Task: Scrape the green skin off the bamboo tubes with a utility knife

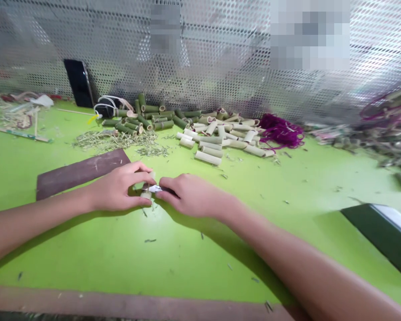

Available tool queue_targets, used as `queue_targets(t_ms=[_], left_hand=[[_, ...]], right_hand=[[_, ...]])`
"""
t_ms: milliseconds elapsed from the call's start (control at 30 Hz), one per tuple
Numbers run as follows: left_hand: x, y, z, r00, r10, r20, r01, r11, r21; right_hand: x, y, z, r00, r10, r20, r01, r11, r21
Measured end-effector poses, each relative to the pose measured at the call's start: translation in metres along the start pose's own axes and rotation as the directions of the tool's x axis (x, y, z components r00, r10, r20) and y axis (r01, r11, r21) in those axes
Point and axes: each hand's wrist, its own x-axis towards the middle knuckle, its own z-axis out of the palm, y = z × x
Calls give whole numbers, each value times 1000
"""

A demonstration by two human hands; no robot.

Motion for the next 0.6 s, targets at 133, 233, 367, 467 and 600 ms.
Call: queue_targets(t_ms=[133,233,367,467,600], left_hand=[[-6,-6,2,999,40,-36,-41,999,-25],[-10,-8,2,994,70,-85,-72,997,-19],[-9,-4,0,975,159,-158,-159,987,14],[-5,0,-1,968,189,-167,-186,982,32],[-2,2,-2,967,178,-182,-178,984,20]], right_hand=[[-2,0,4,999,22,-41,-24,998,-60],[-3,0,6,999,7,-52,-11,998,-64],[-4,0,6,998,-1,-57,-3,998,-70],[-4,-1,5,998,3,-55,-7,997,-80],[-5,-4,4,999,12,-41,-15,996,-84]])
